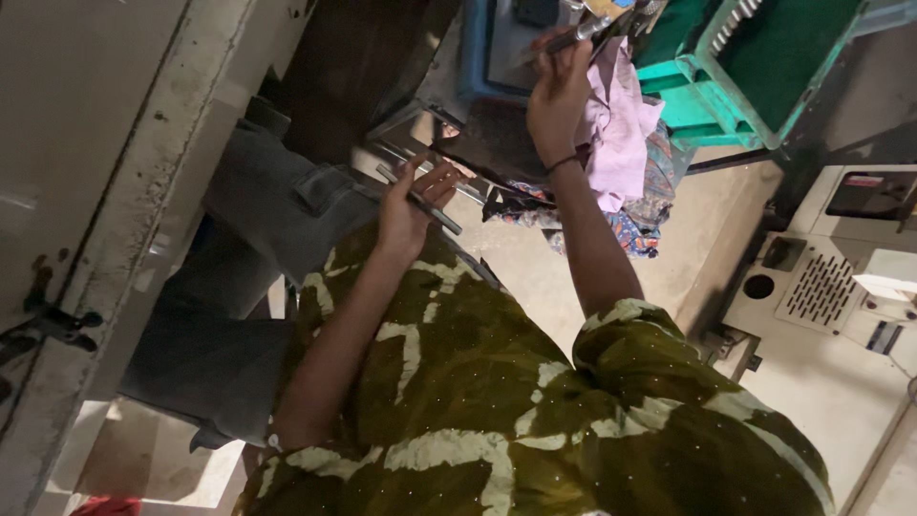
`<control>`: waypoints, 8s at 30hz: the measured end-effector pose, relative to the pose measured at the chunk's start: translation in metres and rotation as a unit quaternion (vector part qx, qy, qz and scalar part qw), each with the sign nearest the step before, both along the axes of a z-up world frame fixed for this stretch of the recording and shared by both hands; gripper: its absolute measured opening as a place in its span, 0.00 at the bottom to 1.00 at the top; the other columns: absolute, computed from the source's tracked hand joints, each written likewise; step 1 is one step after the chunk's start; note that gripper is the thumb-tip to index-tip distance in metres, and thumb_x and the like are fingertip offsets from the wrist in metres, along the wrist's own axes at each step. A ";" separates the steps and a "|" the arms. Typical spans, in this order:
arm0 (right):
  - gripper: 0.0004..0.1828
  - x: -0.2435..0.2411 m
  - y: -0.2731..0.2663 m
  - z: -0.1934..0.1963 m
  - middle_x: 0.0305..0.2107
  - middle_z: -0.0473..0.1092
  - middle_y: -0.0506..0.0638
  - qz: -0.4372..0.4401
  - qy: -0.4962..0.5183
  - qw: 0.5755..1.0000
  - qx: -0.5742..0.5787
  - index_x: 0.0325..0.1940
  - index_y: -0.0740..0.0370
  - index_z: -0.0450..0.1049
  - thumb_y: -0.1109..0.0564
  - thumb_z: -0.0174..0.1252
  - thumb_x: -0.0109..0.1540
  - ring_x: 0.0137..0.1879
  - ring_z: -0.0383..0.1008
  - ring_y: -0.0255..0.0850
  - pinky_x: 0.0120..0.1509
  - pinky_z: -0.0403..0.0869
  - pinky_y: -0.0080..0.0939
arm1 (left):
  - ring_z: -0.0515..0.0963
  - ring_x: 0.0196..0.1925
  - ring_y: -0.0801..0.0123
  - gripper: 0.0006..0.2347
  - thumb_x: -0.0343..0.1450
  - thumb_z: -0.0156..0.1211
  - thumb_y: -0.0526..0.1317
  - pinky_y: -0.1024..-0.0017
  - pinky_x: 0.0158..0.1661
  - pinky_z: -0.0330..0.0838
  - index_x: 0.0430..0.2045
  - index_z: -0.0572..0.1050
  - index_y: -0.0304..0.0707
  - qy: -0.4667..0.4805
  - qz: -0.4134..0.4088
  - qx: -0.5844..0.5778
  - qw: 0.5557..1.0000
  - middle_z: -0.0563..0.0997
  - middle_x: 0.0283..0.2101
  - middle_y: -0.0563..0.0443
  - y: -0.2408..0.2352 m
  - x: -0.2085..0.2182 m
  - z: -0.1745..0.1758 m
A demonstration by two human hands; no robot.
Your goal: The person handles several small metal cylindrical parts, repeatedly picking them up, inspecting them, and placing them into a green storage bin. They also wipe a metal surface with a pink cloth and open a machine door to place a part inside.
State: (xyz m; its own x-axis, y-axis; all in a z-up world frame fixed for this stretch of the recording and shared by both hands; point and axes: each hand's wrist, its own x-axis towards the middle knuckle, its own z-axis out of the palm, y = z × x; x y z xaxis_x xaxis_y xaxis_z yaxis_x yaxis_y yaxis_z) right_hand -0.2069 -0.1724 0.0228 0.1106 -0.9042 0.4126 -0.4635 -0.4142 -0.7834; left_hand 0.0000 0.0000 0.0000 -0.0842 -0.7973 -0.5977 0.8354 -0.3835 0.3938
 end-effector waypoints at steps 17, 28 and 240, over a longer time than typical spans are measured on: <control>0.23 -0.013 -0.018 -0.031 0.56 0.74 0.60 -0.010 0.011 1.000 -0.010 0.70 0.70 0.56 0.76 0.47 0.71 0.66 0.78 0.47 0.69 0.78 0.40 | 0.83 0.55 0.51 0.16 0.81 0.34 0.44 0.56 0.58 0.78 0.58 0.65 0.35 0.004 0.004 0.032 0.999 0.81 0.52 0.32 -0.004 0.002 0.010; 0.19 -0.001 -0.029 -0.024 0.48 0.75 0.57 -0.018 0.027 0.998 -0.045 0.66 0.69 0.60 0.73 0.49 0.71 0.58 0.80 0.46 0.62 0.77 0.38 | 0.82 0.56 0.50 0.17 0.81 0.35 0.44 0.56 0.59 0.78 0.59 0.65 0.33 -0.003 0.003 0.030 1.000 0.81 0.52 0.31 -0.004 0.003 0.013; 0.14 0.063 0.085 0.083 0.21 0.68 0.52 0.320 0.269 0.828 0.373 0.44 0.62 0.78 0.48 0.58 0.69 0.27 0.67 0.41 0.33 0.67 0.45 | 0.65 0.10 0.80 0.21 0.77 0.43 0.59 0.76 0.10 0.58 0.39 0.73 0.40 -0.134 -0.072 0.047 0.987 0.71 0.17 0.58 0.001 0.002 0.012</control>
State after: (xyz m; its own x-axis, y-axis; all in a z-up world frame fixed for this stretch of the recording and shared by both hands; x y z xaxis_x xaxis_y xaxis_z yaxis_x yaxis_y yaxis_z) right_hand -0.1440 -0.0878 0.1058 0.6513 -0.5710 -0.4997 -0.7017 -0.2026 -0.6831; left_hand 0.0021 0.0007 0.0122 -0.0218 -0.7281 -0.6852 0.6401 -0.5366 0.5498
